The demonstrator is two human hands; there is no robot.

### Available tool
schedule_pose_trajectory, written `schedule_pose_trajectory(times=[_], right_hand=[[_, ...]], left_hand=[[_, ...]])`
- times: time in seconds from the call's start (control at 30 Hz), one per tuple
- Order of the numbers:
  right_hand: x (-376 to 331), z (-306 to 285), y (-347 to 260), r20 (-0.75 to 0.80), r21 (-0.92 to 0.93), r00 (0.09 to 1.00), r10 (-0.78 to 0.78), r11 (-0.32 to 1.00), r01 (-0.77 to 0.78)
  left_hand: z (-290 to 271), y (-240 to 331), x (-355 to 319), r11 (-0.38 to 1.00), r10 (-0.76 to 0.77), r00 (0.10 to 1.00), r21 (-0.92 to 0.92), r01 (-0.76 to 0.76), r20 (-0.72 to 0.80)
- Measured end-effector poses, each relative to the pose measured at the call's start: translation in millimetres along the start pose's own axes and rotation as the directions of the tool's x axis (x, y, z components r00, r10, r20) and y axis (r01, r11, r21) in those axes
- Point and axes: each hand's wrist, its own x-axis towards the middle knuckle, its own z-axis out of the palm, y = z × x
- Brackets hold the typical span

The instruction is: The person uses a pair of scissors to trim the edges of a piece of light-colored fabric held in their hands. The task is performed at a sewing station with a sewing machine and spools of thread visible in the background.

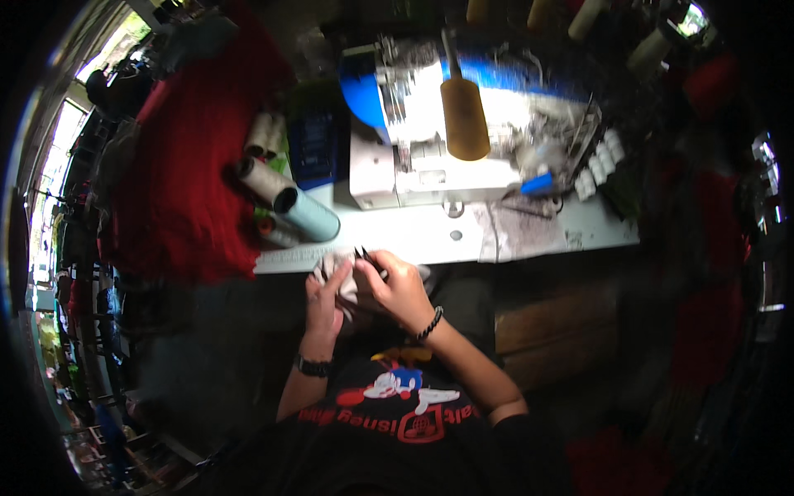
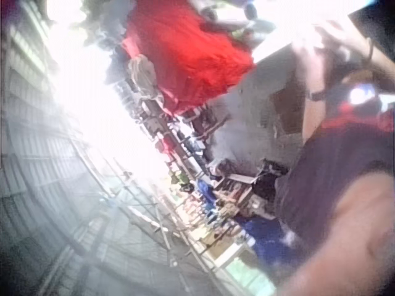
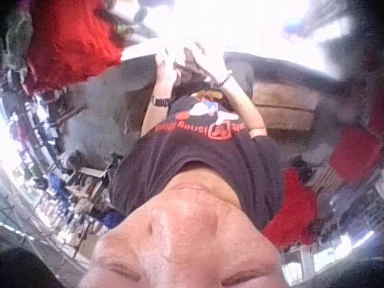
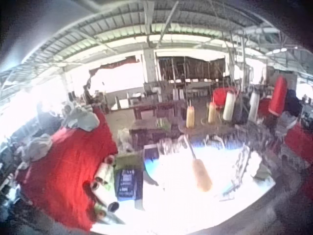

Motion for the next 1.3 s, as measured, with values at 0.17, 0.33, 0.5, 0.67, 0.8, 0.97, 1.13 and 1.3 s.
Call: schedule_pose_trajectory(times=[0.17,0.33,0.5,0.67,0.8,0.97,1.13,1.3], right_hand=[[3,-12,13,0.083,0.226,0.980,0.181,0.954,-0.196],[6,-12,4,0.068,-0.012,0.997,0.035,0.999,-0.035],[7,-8,-1,0.202,0.377,0.963,0.176,0.894,-0.243],[5,-7,5,0.256,0.405,0.940,0.226,0.858,-0.317],[12,-11,-1,0.295,0.429,0.920,0.256,0.825,-0.367],[11,-10,-1,0.283,0.511,0.919,0.275,0.767,-0.387],[12,-11,-7,0.316,0.544,0.901,0.297,0.722,-0.428],[13,-14,-10,0.340,0.510,0.884,0.321,0.727,-0.460]], left_hand=[[3,3,5,1.000,-0.011,1.000,-0.016,0.010,-0.021],[15,13,7,0.986,-0.014,0.999,-0.163,0.020,0.039],[16,15,6,0.991,-0.001,1.000,-0.135,0.003,0.016],[16,13,9,0.991,0.075,0.997,-0.111,-0.074,0.007],[25,31,6,0.987,-0.062,0.998,-0.147,0.063,0.013],[23,22,8,0.982,-0.028,1.000,-0.185,0.029,0.006],[24,26,9,0.985,-0.022,0.999,-0.173,0.029,0.044],[25,26,7,0.988,-0.048,0.999,-0.147,0.050,0.017]])
